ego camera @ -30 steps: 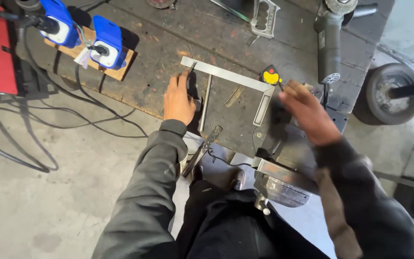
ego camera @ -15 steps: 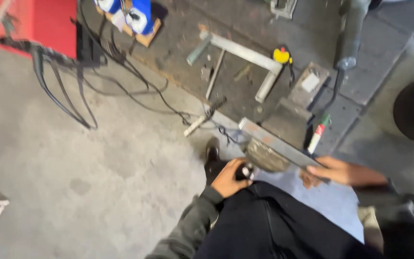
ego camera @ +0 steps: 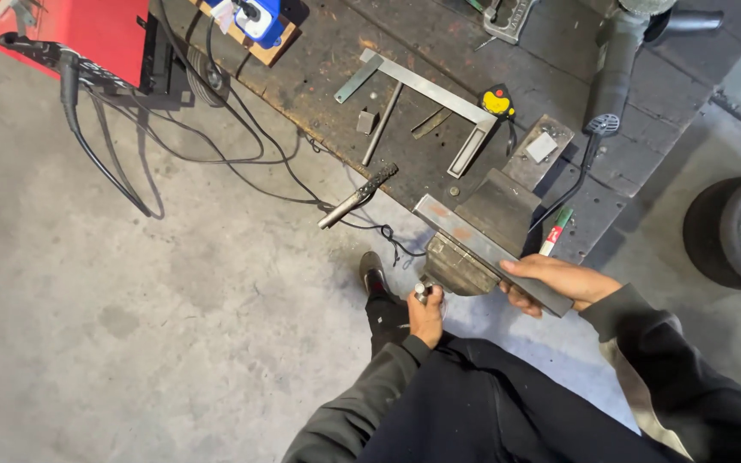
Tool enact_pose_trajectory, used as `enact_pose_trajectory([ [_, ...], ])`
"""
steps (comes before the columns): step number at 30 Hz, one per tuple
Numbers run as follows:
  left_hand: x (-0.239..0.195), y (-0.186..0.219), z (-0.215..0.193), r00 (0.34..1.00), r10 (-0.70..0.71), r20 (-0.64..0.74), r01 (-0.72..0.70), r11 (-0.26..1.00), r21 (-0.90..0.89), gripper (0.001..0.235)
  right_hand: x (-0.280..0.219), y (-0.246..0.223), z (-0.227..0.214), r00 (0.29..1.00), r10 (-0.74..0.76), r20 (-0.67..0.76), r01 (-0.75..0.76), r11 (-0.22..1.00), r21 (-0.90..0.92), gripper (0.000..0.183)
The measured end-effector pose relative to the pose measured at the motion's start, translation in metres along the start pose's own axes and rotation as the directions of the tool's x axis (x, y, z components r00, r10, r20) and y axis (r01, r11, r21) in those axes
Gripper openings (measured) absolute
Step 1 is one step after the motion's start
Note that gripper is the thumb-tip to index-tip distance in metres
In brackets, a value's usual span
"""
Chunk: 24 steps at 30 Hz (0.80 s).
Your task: Measuring and marking metal square tubing for fabrication using a try square and a scriber.
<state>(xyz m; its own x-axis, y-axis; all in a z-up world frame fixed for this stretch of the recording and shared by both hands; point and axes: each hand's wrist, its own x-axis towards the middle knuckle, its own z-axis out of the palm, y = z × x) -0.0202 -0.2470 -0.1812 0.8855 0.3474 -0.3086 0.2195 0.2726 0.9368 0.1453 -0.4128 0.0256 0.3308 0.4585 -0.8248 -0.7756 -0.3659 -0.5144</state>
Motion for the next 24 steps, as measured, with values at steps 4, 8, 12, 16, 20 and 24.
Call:
enact_pose_trajectory([
  [4, 0.000, 0.020, 0.010, 0.985, -0.041, -0.170, 0.038, 0.999, -0.016, 0.056, 0.003, 0.004, -0.002, 0.998, -0.036, 0.059, 0.040, 0.997, -0.073, 0.051],
  [8, 0.001, 0.030, 0.014, 0.973, -0.031, -0.228, 0.027, 0.999, -0.021, 0.056, -0.006, -0.004, 0.008, 0.997, -0.061, 0.038, 0.065, 0.990, -0.125, 0.046],
  [12, -0.002, 0.018, 0.013, 0.977, -0.048, -0.207, 0.044, 0.999, -0.024, 0.054, -0.005, -0.006, 0.007, 0.996, -0.068, 0.058, 0.076, 0.987, -0.141, 0.048],
  [16, -0.004, -0.004, 0.009, 0.989, -0.077, -0.129, 0.079, 0.997, 0.007, 0.053, -0.001, -0.001, 0.003, 0.997, -0.059, 0.051, 0.066, 0.987, -0.145, 0.049],
  [20, -0.003, 0.014, -0.003, 0.994, -0.094, -0.048, 0.096, 0.994, 0.045, 0.052, -0.008, -0.007, 0.008, 0.997, -0.056, 0.055, 0.064, 0.985, -0.157, 0.048],
  [24, -0.002, 0.037, -0.017, 0.994, -0.057, 0.091, 0.046, 0.991, 0.124, 0.054, -0.004, -0.005, 0.010, 0.997, -0.054, 0.053, 0.062, 0.988, -0.143, 0.045],
])
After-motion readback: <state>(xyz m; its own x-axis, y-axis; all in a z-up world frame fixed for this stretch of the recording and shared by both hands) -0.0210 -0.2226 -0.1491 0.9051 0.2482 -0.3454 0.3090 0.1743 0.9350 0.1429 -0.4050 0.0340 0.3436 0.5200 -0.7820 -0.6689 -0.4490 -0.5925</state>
